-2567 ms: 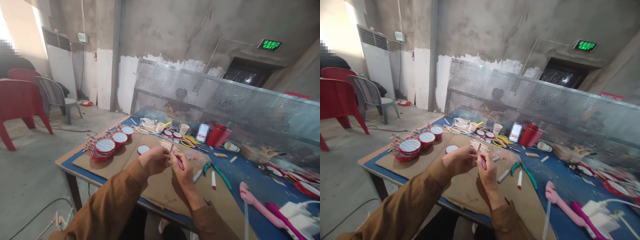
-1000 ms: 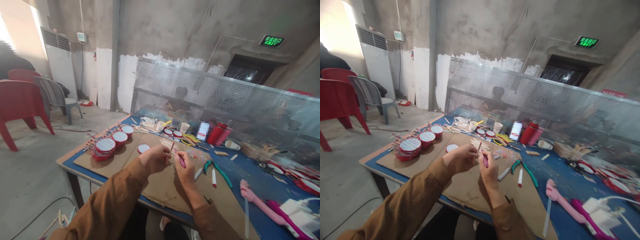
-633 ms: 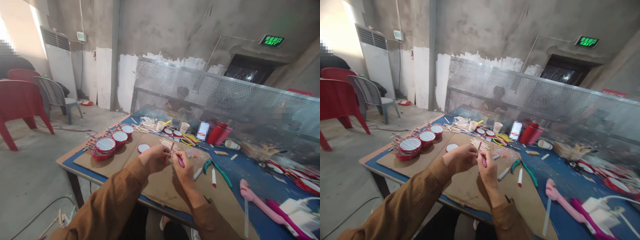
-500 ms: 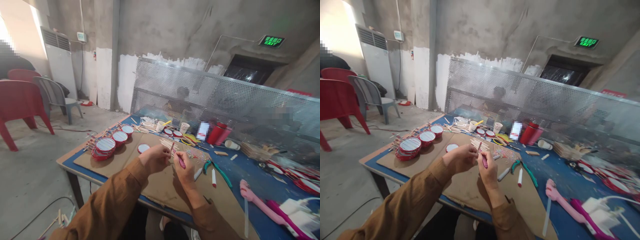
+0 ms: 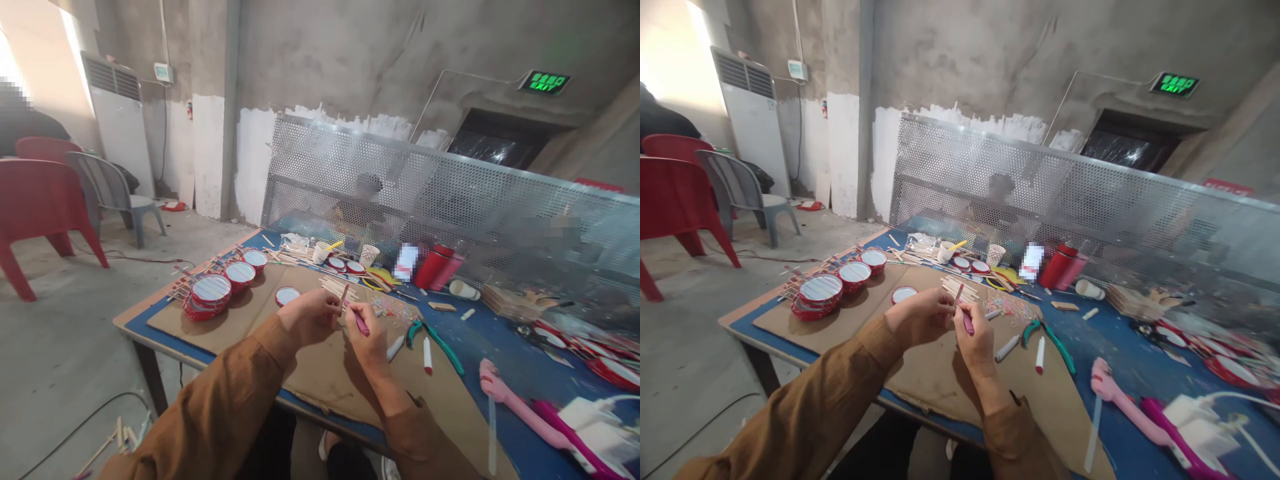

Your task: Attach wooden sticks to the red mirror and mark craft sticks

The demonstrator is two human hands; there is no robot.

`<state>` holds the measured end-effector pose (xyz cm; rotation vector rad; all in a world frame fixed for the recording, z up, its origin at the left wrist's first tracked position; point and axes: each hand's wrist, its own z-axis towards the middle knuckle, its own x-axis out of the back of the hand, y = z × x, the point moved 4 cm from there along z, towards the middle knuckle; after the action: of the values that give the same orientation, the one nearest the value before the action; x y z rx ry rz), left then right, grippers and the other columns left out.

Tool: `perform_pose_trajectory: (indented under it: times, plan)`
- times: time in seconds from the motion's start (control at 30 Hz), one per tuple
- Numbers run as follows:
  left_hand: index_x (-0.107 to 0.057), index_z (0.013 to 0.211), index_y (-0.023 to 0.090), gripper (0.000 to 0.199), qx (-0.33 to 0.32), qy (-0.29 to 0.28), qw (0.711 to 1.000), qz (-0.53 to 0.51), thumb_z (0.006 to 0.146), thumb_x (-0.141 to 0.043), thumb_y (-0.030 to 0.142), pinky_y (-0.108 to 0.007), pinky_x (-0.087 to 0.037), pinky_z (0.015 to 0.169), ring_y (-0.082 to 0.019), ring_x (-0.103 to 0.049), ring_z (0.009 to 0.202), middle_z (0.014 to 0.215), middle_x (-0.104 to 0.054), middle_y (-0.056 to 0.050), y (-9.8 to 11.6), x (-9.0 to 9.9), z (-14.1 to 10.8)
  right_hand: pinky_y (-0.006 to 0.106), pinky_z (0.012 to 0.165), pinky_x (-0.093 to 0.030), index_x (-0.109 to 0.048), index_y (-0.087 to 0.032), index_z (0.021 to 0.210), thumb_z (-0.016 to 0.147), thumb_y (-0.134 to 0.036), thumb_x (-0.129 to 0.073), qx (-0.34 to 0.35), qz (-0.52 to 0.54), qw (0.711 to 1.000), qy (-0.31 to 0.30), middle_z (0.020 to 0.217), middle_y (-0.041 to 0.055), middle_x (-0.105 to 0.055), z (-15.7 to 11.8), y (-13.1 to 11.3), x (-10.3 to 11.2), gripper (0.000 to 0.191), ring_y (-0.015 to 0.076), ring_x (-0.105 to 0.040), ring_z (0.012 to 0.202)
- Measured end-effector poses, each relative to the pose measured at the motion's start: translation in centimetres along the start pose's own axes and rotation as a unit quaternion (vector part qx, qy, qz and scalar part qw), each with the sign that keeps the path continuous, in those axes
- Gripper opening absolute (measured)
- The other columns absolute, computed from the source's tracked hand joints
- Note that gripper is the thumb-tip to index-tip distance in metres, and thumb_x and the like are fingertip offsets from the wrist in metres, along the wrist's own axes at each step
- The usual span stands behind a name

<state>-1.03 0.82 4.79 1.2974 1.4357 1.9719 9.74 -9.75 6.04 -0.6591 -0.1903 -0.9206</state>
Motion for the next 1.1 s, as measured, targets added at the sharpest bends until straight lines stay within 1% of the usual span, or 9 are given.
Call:
perform_pose_trajectory:
  times: [0.17, 0.3, 0.4, 0.57, 0.7, 0.8, 0.97, 1.1]
  plan:
    - [-0.058, 0.063, 0.014, 0.019, -0.006, 0.002, 1.0, -0.011, 0.081, -0.058, 0.021, -0.026, -0.04, 0.06, -0.013, -0.054, 0.058, 0.059, -0.059, -0.002, -0.3, 0.0, 0.0, 0.026, 0.068, -0.052, -0.062, -0.02, 0.091, 0.093, -0.032, -0.053, -0.008, 0.007, 1.0, 0.004, 0.082, 0.0032, -0.07, 0.0, 0.1, 0.0, 0.015, 0.0157, -0.066, 0.073]
    - [-0.06, 0.065, 0.014, 0.017, -0.018, -0.002, 1.0, -0.005, 0.08, -0.059, 0.023, -0.026, -0.04, 0.06, -0.013, -0.054, 0.059, 0.06, -0.06, -0.002, -0.6, 0.0, 0.2, 0.025, 0.063, -0.05, -0.062, -0.021, 0.086, 0.092, -0.033, -0.053, -0.016, -0.001, 1.0, 0.003, 0.075, 0.0015, -0.068, 0.1, 0.0, 0.0, 0.016, 0.0147, -0.064, 0.067]
    - [-0.06, 0.065, 0.014, 0.017, -0.017, 0.001, 1.0, -0.013, 0.079, -0.059, 0.024, -0.025, -0.04, 0.06, -0.013, -0.054, 0.059, 0.059, -0.059, -0.001, -0.7, 0.0, 0.3, 0.025, 0.064, -0.05, -0.062, -0.021, 0.087, 0.092, -0.033, -0.053, -0.013, -0.001, 1.0, 0.008, 0.076, 0.0015, -0.068, 0.1, -0.1, 0.1, 0.016, 0.0147, -0.064, 0.067]
    - [-0.059, 0.062, 0.013, 0.017, -0.026, 0.002, 1.0, 0.007, 0.077, -0.059, 0.02, -0.024, -0.038, 0.059, -0.012, -0.052, 0.059, 0.058, -0.059, 0.0, -0.3, 0.1, 0.1, 0.025, 0.063, -0.05, -0.061, -0.021, 0.086, 0.092, -0.033, -0.053, -0.004, -0.005, 1.0, 0.01, 0.075, 0.0011, -0.068, 0.0, -0.1, 0.0, 0.016, 0.0143, -0.063, 0.065]
    - [-0.058, 0.061, 0.014, 0.019, -0.029, 0.009, 0.999, -0.012, 0.079, -0.059, 0.02, -0.025, -0.038, 0.059, -0.012, -0.052, 0.058, 0.058, -0.058, -0.002, -0.1, -0.1, -0.2, 0.026, 0.067, -0.052, -0.062, -0.021, 0.09, 0.092, -0.033, -0.054, -0.003, -0.002, 1.0, 0.013, 0.08, 0.0025, -0.07, 0.0, 0.1, -0.1, 0.015, 0.0155, -0.065, 0.07]
    - [-0.057, 0.062, 0.014, 0.018, -0.028, 0.02, 0.999, -0.015, 0.079, -0.059, 0.02, -0.025, -0.037, 0.057, -0.012, -0.051, 0.057, 0.058, -0.057, -0.001, 0.1, 0.0, -0.4, 0.027, 0.069, -0.052, -0.062, -0.021, 0.091, 0.092, -0.033, -0.054, 0.001, 0.001, 1.0, 0.003, 0.081, 0.0028, -0.07, 0.0, 0.2, -0.2, 0.015, 0.0161, -0.066, 0.073]
    - [-0.057, 0.062, 0.014, 0.018, -0.021, 0.0, 1.0, -0.009, 0.079, -0.058, 0.02, -0.026, -0.038, 0.059, -0.012, -0.052, 0.058, 0.058, -0.058, -0.001, 0.5, 0.0, -0.5, 0.027, 0.069, -0.052, -0.062, -0.021, 0.089, 0.092, -0.032, -0.054, -0.006, -0.004, 1.0, 0.012, 0.079, 0.0025, -0.069, -0.1, 0.3, -0.1, 0.014, 0.0158, -0.066, 0.071]
    - [-0.058, 0.063, 0.014, 0.019, -0.007, 0.004, 1.0, -0.025, 0.079, -0.059, 0.023, -0.026, -0.039, 0.06, -0.012, -0.053, 0.059, 0.059, -0.059, -0.002, 0.1, -0.1, -0.4, 0.027, 0.07, -0.053, -0.062, -0.021, 0.092, 0.093, -0.03, -0.053, 0.002, 0.005, 1.0, 0.013, 0.082, 0.003, -0.07, -0.1, 0.2, -0.1, 0.012, 0.0162, -0.067, 0.074]
